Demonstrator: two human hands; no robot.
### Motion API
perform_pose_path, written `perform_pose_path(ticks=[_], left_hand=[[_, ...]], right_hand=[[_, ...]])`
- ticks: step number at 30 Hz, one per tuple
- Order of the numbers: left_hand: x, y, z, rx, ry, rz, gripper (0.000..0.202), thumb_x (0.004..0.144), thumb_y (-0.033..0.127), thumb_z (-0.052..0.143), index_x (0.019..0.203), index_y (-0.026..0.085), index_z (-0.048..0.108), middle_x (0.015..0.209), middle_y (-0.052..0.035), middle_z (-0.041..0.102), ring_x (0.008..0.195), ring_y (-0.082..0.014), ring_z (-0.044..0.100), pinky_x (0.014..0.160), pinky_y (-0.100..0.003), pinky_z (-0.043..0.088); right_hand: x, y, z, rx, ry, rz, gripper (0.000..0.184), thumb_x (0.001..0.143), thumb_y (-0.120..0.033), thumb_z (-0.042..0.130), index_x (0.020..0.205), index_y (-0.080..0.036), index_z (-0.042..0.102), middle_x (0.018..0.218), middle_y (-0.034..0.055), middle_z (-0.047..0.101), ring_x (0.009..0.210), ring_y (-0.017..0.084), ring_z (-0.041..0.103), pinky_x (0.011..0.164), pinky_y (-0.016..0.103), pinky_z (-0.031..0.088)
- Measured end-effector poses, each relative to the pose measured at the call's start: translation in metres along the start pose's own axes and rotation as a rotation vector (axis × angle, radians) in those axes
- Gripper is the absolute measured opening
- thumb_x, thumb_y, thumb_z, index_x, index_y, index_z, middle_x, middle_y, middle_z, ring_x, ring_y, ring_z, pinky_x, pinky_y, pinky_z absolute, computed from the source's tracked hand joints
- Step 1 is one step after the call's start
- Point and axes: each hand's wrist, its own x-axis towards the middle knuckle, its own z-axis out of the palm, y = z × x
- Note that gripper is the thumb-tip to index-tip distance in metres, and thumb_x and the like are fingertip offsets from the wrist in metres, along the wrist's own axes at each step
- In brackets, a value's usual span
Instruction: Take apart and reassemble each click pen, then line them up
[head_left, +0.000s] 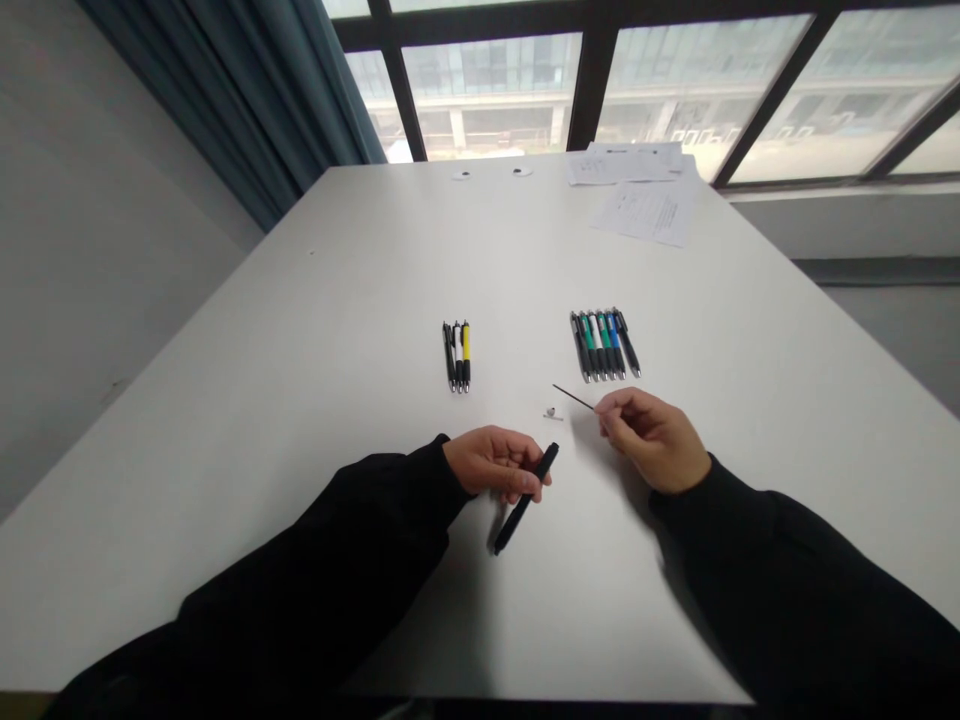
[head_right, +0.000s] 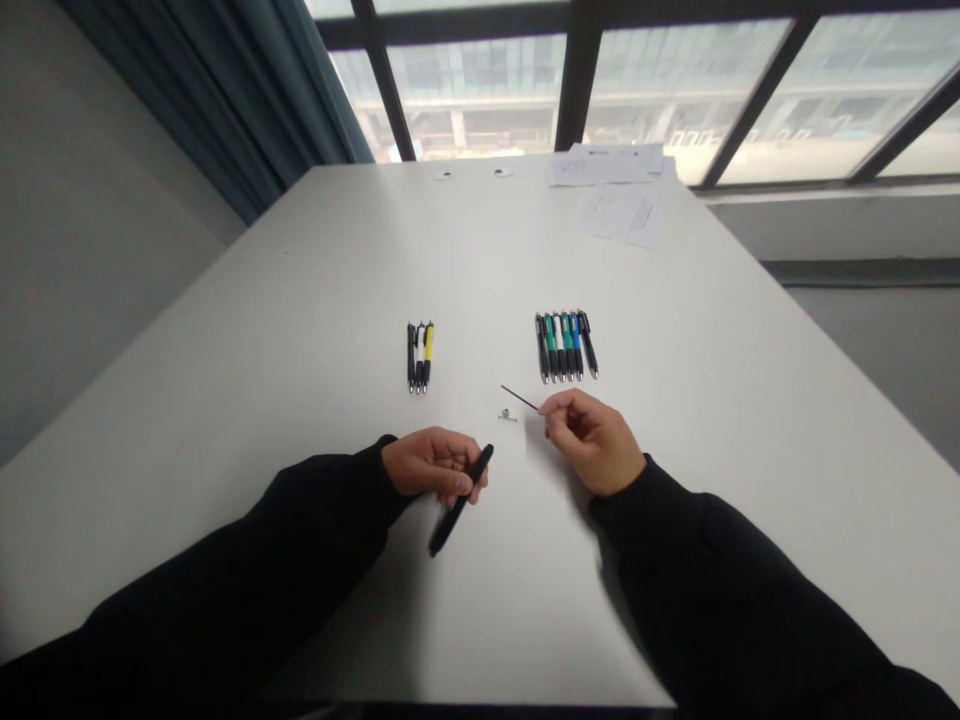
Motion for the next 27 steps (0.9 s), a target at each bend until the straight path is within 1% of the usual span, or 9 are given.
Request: perform_pose_path(ticks=[3, 5, 8, 11, 14, 18, 21, 27], left_hand=[[0.0006, 0.0005, -0.0001, 0.006, -0.015, 0.004, 0.041, 0.07, 0.043, 0.081, 0.09, 0.008, 0.069, 0.076, -0.0077, 0.071, 0.052, -0.0066, 0.057, 0.049, -0.016, 0.045], [0.0009, 0.0002, -0.0002, 0.009, -0.018, 0.006, 0.04, 0.071, 0.042, 0.081, 0.09, 0.009, 0.069, 0.076, -0.0074, 0.071, 0.052, -0.0065, 0.057, 0.049, -0.016, 0.045], [0.0011, -0.0011, -0.0005, 0.012, -0.018, 0.004, 0.039, 0.07, 0.04, 0.082, 0.09, 0.009, 0.07, 0.075, -0.0065, 0.071, 0.053, -0.0065, 0.057, 0.049, -0.016, 0.045], [0.001, -0.0021, 0.0, 0.002, -0.019, 0.002, 0.038, 0.068, 0.039, 0.083, 0.089, 0.009, 0.07, 0.074, -0.0058, 0.07, 0.053, -0.0067, 0.057, 0.05, -0.017, 0.045], [0.0009, -0.0009, 0.0023, -0.009, -0.003, -0.008, 0.038, 0.065, 0.038, 0.086, 0.086, 0.01, 0.071, 0.071, -0.0049, 0.07, 0.052, -0.0068, 0.056, 0.049, -0.017, 0.044], [0.0007, 0.0026, 0.0052, -0.01, 0.025, -0.026, 0.039, 0.061, 0.037, 0.087, 0.083, 0.01, 0.07, 0.068, -0.0041, 0.069, 0.051, -0.0068, 0.055, 0.049, -0.017, 0.044], [0.0008, 0.0034, 0.0052, -0.006, 0.011, -0.036, 0.039, 0.061, 0.037, 0.088, 0.082, 0.01, 0.07, 0.067, -0.0032, 0.068, 0.05, -0.0063, 0.055, 0.047, -0.016, 0.043], [0.0016, 0.0029, 0.0036, 0.009, -0.009, -0.049, 0.04, 0.062, 0.039, 0.087, 0.082, 0.01, 0.069, 0.066, -0.0024, 0.068, 0.049, -0.0061, 0.054, 0.045, -0.016, 0.042]], right_hand=[[0.0015, -0.0017, -0.0065, 0.339, 0.048, 0.119, 0.016, 0.078, -0.031, 0.075, 0.084, -0.018, 0.068, 0.065, 0.0007, 0.061, 0.054, 0.012, 0.054, 0.05, 0.026, 0.043], [0.0023, -0.0044, -0.0092, 0.522, 0.069, 0.198, 0.022, 0.07, -0.031, 0.082, 0.084, -0.019, 0.071, 0.067, 0.0019, 0.064, 0.057, 0.012, 0.056, 0.049, 0.025, 0.044], [0.0026, -0.0084, -0.0097, 0.657, 0.103, 0.306, 0.026, 0.065, -0.035, 0.086, 0.08, -0.019, 0.073, 0.064, 0.0019, 0.063, 0.054, 0.01, 0.054, 0.044, 0.022, 0.041], [0.0035, -0.01, -0.0077, 0.684, 0.15, 0.353, 0.03, 0.062, -0.04, 0.088, 0.073, -0.017, 0.072, 0.056, 0.0005, 0.059, 0.049, 0.008, 0.049, 0.04, 0.019, 0.036], [0.005, -0.01, -0.0057, 0.669, 0.173, 0.351, 0.03, 0.062, -0.039, 0.088, 0.072, -0.016, 0.071, 0.054, -0.0008, 0.056, 0.048, 0.007, 0.047, 0.04, 0.017, 0.035], [0.0056, -0.0082, -0.0048, 0.635, 0.154, 0.327, 0.029, 0.064, -0.038, 0.087, 0.071, -0.015, 0.071, 0.053, -0.0005, 0.057, 0.047, 0.006, 0.047, 0.041, 0.018, 0.034], [0.0055, -0.0066, -0.0049, 0.603, 0.137, 0.306, 0.029, 0.066, -0.039, 0.086, 0.071, -0.015, 0.07, 0.053, -0.0004, 0.057, 0.045, 0.007, 0.046, 0.04, 0.019, 0.034], [0.0056, -0.007, -0.0058, 0.561, 0.147, 0.285, 0.03, 0.066, -0.041, 0.085, 0.07, -0.016, 0.069, 0.052, -0.001, 0.057, 0.043, 0.008, 0.044, 0.041, 0.022, 0.033]])
